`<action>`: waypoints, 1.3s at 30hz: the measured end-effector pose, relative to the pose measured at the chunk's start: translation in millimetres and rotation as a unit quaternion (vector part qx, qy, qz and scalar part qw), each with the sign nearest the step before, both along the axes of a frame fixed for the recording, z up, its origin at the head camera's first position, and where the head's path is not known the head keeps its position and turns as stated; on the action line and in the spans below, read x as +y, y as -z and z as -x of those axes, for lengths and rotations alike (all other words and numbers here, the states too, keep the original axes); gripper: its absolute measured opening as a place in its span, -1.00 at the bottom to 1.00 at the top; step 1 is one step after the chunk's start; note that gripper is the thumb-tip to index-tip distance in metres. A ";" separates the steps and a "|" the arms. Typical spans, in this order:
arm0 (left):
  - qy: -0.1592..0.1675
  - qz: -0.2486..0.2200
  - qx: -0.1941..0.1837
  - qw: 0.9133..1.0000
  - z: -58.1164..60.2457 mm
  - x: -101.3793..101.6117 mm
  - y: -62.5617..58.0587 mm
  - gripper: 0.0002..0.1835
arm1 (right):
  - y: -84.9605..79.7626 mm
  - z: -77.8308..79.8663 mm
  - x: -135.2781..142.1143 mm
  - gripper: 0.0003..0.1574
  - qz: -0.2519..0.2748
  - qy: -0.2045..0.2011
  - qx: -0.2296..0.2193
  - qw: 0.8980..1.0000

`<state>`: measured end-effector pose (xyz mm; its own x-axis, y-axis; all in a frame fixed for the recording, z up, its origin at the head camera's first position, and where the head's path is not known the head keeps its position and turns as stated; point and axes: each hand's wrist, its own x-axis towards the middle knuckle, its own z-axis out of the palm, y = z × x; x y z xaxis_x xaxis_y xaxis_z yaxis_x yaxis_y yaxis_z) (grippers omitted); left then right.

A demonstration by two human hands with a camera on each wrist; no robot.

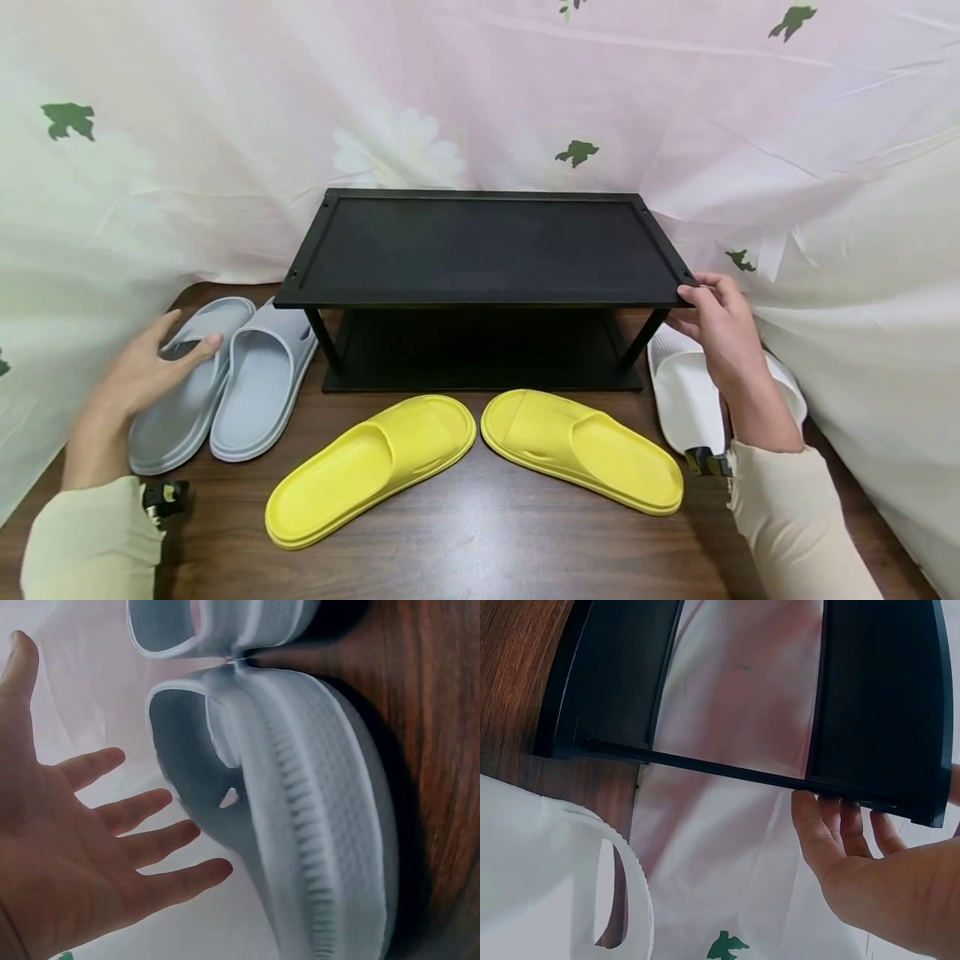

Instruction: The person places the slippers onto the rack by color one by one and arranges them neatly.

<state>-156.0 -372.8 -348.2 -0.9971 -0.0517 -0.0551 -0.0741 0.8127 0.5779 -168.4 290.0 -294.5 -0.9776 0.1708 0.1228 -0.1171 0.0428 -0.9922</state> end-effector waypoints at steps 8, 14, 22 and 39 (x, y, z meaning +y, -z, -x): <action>-0.009 -0.022 0.005 1.000 2.4 -6.0 5.2 -0.01 | 0.3 0.6 1.1 -0.82 0.009 -0.004 -0.004 1.000; 0.001 -0.040 -0.002 0.999 3.2 -16.7 11.4 -0.06 | -0.4 0.0 1.3 -0.82 0.014 -0.008 -0.002 1.000; 0.016 -0.067 -0.003 0.998 2.2 -37.3 22.9 -0.14 | 0.6 -0.2 1.8 -0.83 0.010 -0.012 0.001 1.000; 0.001 -0.038 -0.013 0.999 9.1 -60.6 34.9 -0.18 | -0.5 -2.4 0.7 -0.81 0.007 -0.013 -0.003 1.000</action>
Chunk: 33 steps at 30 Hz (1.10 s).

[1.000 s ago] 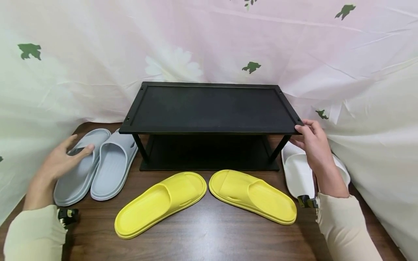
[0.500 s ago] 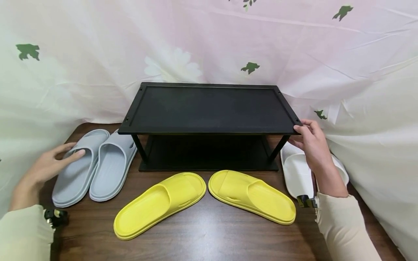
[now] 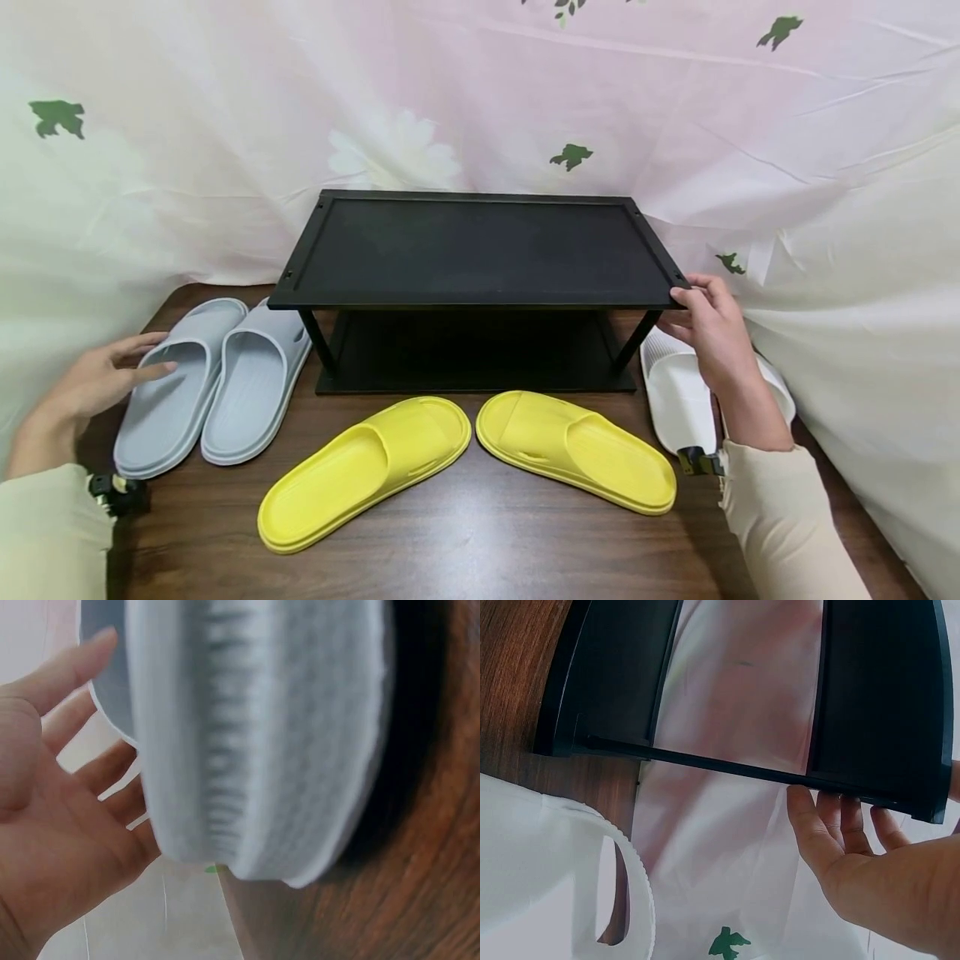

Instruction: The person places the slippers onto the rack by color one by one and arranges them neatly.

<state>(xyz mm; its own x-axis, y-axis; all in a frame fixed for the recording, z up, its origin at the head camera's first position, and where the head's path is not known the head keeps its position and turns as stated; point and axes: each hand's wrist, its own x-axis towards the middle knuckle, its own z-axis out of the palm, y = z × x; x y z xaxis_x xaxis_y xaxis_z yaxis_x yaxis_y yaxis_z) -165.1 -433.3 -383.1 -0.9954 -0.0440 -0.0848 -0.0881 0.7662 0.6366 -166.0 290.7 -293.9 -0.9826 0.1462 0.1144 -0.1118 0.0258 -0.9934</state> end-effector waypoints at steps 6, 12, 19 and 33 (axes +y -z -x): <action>-0.037 -0.055 -0.015 0.998 -0.8 -5.8 4.2 -0.41 | 0.9 -0.6 -0.5 -0.81 0.011 -0.007 0.000 1.000; -0.084 -0.077 -0.027 0.993 -1.3 -9.9 9.2 -0.58 | 1.9 -1.4 -1.1 -0.80 0.014 -0.009 0.001 1.000; -0.123 -0.083 -0.030 0.988 -4.2 -6.7 7.7 -0.83 | 1.9 -1.1 -0.7 -0.81 0.019 -0.013 0.004 1.000; -0.162 -0.101 -0.006 0.982 -6.9 -3.2 8.8 -0.85 | 2.9 -2.5 -1.1 -0.80 0.006 -0.003 0.004 1.000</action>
<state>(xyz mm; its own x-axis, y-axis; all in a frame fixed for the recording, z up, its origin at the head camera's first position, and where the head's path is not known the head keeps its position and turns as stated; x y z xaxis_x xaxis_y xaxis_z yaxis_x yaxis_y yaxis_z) -158.2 -436.6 -391.9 -0.9306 -0.3396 -0.1367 -0.3158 0.5555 0.7693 -163.5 289.6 -296.8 -0.9827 0.1412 0.1201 -0.1194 0.0135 -0.9928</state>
